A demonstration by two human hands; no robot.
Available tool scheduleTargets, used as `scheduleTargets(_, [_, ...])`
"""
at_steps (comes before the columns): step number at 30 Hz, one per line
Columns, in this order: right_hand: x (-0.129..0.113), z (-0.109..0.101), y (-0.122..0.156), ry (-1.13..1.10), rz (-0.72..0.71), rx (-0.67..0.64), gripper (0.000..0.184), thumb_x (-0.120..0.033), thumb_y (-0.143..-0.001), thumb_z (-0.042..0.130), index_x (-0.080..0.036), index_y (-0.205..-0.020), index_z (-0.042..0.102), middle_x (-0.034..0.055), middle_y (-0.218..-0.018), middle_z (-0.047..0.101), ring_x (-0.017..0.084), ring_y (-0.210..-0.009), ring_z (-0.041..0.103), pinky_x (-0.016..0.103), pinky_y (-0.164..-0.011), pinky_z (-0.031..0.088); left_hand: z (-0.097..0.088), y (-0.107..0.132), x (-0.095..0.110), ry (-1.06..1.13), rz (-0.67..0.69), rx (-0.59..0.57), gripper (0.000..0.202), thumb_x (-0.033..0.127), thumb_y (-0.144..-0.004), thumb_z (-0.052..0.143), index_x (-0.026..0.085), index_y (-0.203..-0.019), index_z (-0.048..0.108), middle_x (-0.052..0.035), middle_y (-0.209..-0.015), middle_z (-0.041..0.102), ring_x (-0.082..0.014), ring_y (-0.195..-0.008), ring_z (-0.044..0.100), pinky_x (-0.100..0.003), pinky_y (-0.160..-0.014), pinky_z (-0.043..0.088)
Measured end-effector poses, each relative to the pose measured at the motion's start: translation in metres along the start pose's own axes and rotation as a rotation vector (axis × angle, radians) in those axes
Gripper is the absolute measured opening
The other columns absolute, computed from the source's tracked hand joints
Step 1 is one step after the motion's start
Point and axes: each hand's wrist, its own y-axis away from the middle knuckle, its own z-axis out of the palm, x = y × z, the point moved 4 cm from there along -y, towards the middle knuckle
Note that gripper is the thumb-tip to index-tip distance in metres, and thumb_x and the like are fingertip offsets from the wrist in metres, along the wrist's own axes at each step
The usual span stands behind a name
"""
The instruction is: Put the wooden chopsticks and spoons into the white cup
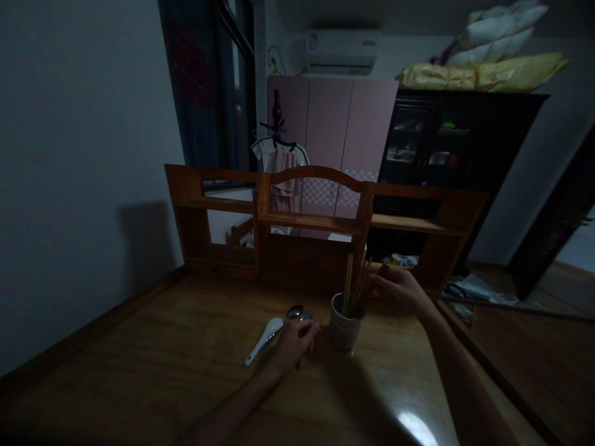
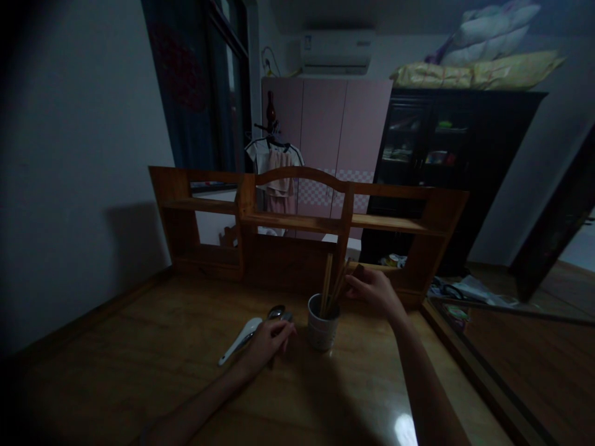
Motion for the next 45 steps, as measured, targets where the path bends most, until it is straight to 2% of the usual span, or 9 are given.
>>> scheduleTargets(3, [0.012, 0.004, -0.002, -0.044, 0.047, -0.016, 0.047, -0.059, -0.081, 0.071, -0.013, -0.087, 0.064, 0.0098, -0.074, 0.070, 0.027, -0.068, 0.069, 0.034, -0.061, 0.058, 0.000, 0.000, 0.001, 0.003, -0.003, -0.001, 0.042, 0.042, -0.095, 0.043, 0.016, -0.076, 0.069, 0.0013, -0.052, 0.058, -0.0140, -0.054, 0.057, -0.024, -0.057, 0.041])
scheduleTargets(7, [0.024, 0.004, -0.004, -0.038, 0.010, 0.000, 0.048, -0.060, -0.078, 0.071, -0.013, -0.083, 0.065, 0.0100, -0.074, 0.069, 0.025, -0.062, 0.068, 0.031, -0.055, 0.057, 0.001, -0.001, -0.003, -0.015, -0.008, 0.012, 0.040, 0.041, -0.094, 0.044, 0.016, -0.076, 0.069, 0.0014, -0.052, 0.058, -0.0141, -0.053, 0.056, -0.023, -0.056, 0.040])
scheduleTargets(12, [0.024, 0.002, 0.000, -0.022, -0.028, -0.014, 0.044, -0.056, -0.082, 0.067, -0.012, -0.087, 0.066, 0.0094, -0.075, 0.069, 0.022, -0.058, 0.066, 0.027, -0.051, 0.055, 0.003, -0.002, -0.010, -0.010, 0.002, 0.019, 0.039, 0.041, -0.094, 0.045, 0.017, -0.074, 0.069, 0.0020, -0.052, 0.058, -0.0138, -0.053, 0.057, -0.023, -0.055, 0.039])
scheduleTargets(17, [0.027, 0.006, 0.005, -0.037, -0.013, -0.001, 0.044, -0.056, -0.082, 0.067, -0.012, -0.087, 0.067, 0.0093, -0.075, 0.068, 0.022, -0.058, 0.066, 0.029, -0.053, 0.055, 0.002, -0.001, -0.007, -0.002, 0.013, 0.031, 0.040, 0.041, -0.095, 0.046, 0.017, -0.073, 0.069, 0.0025, -0.049, 0.056, -0.0131, -0.050, 0.056, -0.023, -0.055, 0.038])
scheduleTargets(23, [0.033, 0.011, 0.011, -0.008, 0.039, 0.030, 0.054, -0.063, -0.078, 0.069, -0.009, -0.086, 0.069, 0.0068, -0.064, 0.064, 0.016, -0.048, 0.055, 0.022, -0.043, 0.041, 0.002, -0.002, -0.003, 0.031, 0.002, 0.017, 0.040, 0.043, -0.095, 0.046, 0.016, -0.077, 0.070, 0.0030, -0.048, 0.055, -0.0125, -0.049, 0.054, -0.022, -0.054, 0.038])
scheduleTargets(32, [0.028, 0.022, 0.020, -0.133, -0.006, -0.038, 0.052, -0.060, -0.077, 0.073, -0.011, -0.091, 0.069, 0.0072, -0.072, 0.065, 0.017, -0.059, 0.058, 0.025, -0.055, 0.046, 0.004, 0.000, -0.007, 0.057, -0.012, 0.007, 0.041, 0.045, -0.095, 0.044, 0.017, -0.077, 0.069, 0.0029, -0.048, 0.055, -0.0123, -0.048, 0.053, -0.022, -0.052, 0.038])
scheduleTargets(37, [0.038, 0.023, 0.013, -0.091, -0.019, -0.008, 0.048, -0.058, -0.077, 0.075, -0.011, -0.087, 0.069, 0.0060, -0.069, 0.065, 0.018, -0.059, 0.058, 0.024, -0.054, 0.045, 0.005, -0.003, -0.010, 0.036, 0.004, 0.012, 0.040, 0.043, -0.095, 0.045, 0.017, -0.078, 0.068, 0.0026, -0.049, 0.055, -0.0121, -0.048, 0.053, -0.021, -0.052, 0.038])
scheduleTargets(40, [0.042, 0.026, 0.012, -0.097, -0.027, -0.005, 0.047, -0.056, -0.077, 0.076, -0.011, -0.089, 0.069, 0.0071, -0.075, 0.066, 0.019, -0.063, 0.059, 0.025, -0.057, 0.046, 0.005, -0.003, -0.010, 0.037, 0.001, 0.009, 0.039, 0.043, -0.095, 0.045, 0.017, -0.077, 0.068, 0.0025, -0.049, 0.055, -0.0120, -0.048, 0.053, -0.021, -0.052, 0.038])
scheduleTargets(45, [0.037, 0.029, 0.019, -0.035, -0.066, -0.028, 0.040, -0.050, -0.081, 0.073, -0.012, -0.093, 0.070, 0.0059, -0.076, 0.066, 0.021, -0.069, 0.060, 0.026, -0.061, 0.045, 0.005, -0.001, -0.008, 0.038, -0.013, 0.001, 0.039, 0.043, -0.096, 0.044, 0.018, -0.077, 0.067, 0.0026, -0.049, 0.055, -0.0123, -0.049, 0.053, -0.021, -0.051, 0.038])
